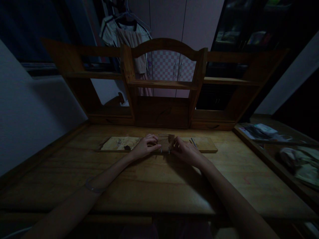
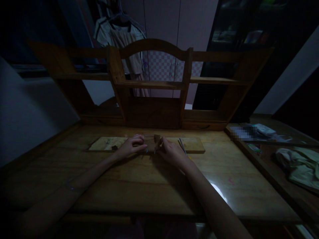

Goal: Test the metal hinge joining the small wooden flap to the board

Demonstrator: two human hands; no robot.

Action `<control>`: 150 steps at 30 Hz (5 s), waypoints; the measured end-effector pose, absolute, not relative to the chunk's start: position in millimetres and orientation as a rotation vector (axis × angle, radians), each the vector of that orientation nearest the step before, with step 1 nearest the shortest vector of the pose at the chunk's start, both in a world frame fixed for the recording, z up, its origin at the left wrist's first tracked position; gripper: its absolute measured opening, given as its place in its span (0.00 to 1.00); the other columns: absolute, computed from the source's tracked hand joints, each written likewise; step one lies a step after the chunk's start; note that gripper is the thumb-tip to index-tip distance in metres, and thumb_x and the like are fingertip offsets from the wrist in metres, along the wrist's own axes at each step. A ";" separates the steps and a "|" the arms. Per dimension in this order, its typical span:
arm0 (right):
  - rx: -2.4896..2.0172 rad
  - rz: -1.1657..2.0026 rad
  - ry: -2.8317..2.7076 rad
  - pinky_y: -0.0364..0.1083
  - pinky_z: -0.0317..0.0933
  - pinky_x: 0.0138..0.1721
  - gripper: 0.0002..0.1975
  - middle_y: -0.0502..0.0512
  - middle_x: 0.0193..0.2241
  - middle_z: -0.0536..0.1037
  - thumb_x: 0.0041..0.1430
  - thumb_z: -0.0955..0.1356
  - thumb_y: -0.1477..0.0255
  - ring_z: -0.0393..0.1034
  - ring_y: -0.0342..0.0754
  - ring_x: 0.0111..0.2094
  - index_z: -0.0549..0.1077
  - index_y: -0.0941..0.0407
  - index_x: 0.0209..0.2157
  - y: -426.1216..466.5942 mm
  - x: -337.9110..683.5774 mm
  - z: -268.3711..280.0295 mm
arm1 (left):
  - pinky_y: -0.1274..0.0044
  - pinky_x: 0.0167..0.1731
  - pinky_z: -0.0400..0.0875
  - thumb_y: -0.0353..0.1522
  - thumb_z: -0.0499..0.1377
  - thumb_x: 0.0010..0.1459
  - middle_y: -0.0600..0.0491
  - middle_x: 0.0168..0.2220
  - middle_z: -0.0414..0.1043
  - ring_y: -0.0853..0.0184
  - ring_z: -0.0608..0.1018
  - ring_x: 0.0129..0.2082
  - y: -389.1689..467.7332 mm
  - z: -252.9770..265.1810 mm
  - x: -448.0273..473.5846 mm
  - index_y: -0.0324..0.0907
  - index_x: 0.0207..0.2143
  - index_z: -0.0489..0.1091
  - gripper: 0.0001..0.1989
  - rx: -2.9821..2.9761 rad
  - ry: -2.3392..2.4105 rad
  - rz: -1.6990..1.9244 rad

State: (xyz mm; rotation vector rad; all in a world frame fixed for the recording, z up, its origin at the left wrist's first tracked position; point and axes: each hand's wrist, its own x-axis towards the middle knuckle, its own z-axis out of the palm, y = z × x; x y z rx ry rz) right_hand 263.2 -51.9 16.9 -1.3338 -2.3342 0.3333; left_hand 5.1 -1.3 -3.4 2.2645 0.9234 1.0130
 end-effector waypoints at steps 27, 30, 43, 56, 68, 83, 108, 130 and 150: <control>-1.305 0.330 -2.342 0.42 0.52 0.29 0.13 0.53 0.34 0.78 0.64 0.65 0.66 0.71 0.47 0.30 0.61 0.54 0.47 -53.1 264.7 16.3 | 0.70 0.50 0.66 0.43 0.62 0.60 0.48 0.41 0.71 0.61 0.72 0.46 -3.3 -0.9 5.9 0.40 0.28 0.73 0.15 2.258 0.922 0.996; -1.300 0.313 -2.350 0.42 0.52 0.29 0.13 0.53 0.35 0.78 0.64 0.66 0.67 0.71 0.47 0.31 0.61 0.54 0.47 -52.5 264.4 15.8 | 0.70 0.50 0.66 0.43 0.62 0.59 0.48 0.41 0.71 0.61 0.72 0.46 -3.9 0.6 6.1 0.41 0.28 0.73 0.15 2.248 0.931 0.999; -1.387 0.240 -2.388 0.43 0.49 0.29 0.12 0.57 0.36 0.78 0.63 0.66 0.66 0.71 0.49 0.32 0.61 0.55 0.43 -49.1 264.3 9.3 | 0.72 0.47 0.68 0.42 0.64 0.57 0.48 0.40 0.71 0.63 0.73 0.44 -3.4 -1.6 6.4 0.40 0.27 0.73 0.14 2.276 0.920 1.002; -1.163 0.378 -2.381 0.40 0.50 0.31 0.08 0.50 0.33 0.74 0.56 0.66 0.78 0.67 0.43 0.32 0.65 0.54 0.37 -55.8 264.2 17.4 | 0.72 0.45 0.69 0.38 0.68 0.52 0.48 0.38 0.70 0.62 0.73 0.44 2.8 -7.8 2.7 0.39 0.26 0.69 0.14 2.309 0.624 0.954; -1.171 0.421 -2.328 0.40 0.49 0.28 0.09 0.49 0.30 0.73 0.59 0.67 0.75 0.65 0.43 0.28 0.64 0.53 0.40 -54.6 262.0 12.3 | 0.73 0.43 0.67 0.32 0.63 0.54 0.51 0.43 0.68 0.63 0.72 0.42 -12.5 -0.4 7.0 0.42 0.44 0.65 0.16 2.503 0.868 0.748; -1.153 0.421 -2.346 0.41 0.56 0.32 0.17 0.51 0.36 0.76 0.59 0.66 0.76 0.69 0.44 0.32 0.66 0.52 0.50 -57.1 260.8 15.7 | 0.73 0.45 0.69 0.31 0.61 0.59 0.49 0.45 0.66 0.64 0.72 0.45 -9.5 1.6 0.5 0.45 0.49 0.72 0.15 2.689 0.785 0.745; -1.151 0.356 -2.386 0.41 0.57 0.34 0.10 0.57 0.37 0.74 0.64 0.65 0.74 0.69 0.43 0.32 0.78 0.59 0.38 -56.5 262.8 25.1 | 0.77 0.37 0.64 0.40 0.56 0.65 0.50 0.37 0.67 0.68 0.71 0.35 -4.1 2.8 -8.4 0.42 0.37 0.78 0.14 2.677 0.835 0.738; -1.281 0.813 -2.059 0.42 0.58 0.29 0.17 0.52 0.28 0.78 0.59 0.69 0.58 0.70 0.44 0.27 0.78 0.59 0.34 -28.6 266.2 15.6 | 0.74 0.42 0.66 0.46 0.56 0.63 0.51 0.37 0.69 0.65 0.72 0.39 2.1 0.5 9.5 0.40 0.29 0.72 0.20 2.338 0.963 0.861; -1.201 0.509 -2.127 0.42 0.58 0.31 0.10 0.52 0.31 0.75 0.62 0.68 0.65 0.68 0.44 0.30 0.71 0.58 0.35 -38.1 260.7 15.0 | 0.71 0.44 0.73 0.46 0.66 0.53 0.49 0.42 0.75 0.62 0.78 0.42 4.7 -11.6 8.9 0.40 0.44 0.70 0.23 1.958 1.042 0.940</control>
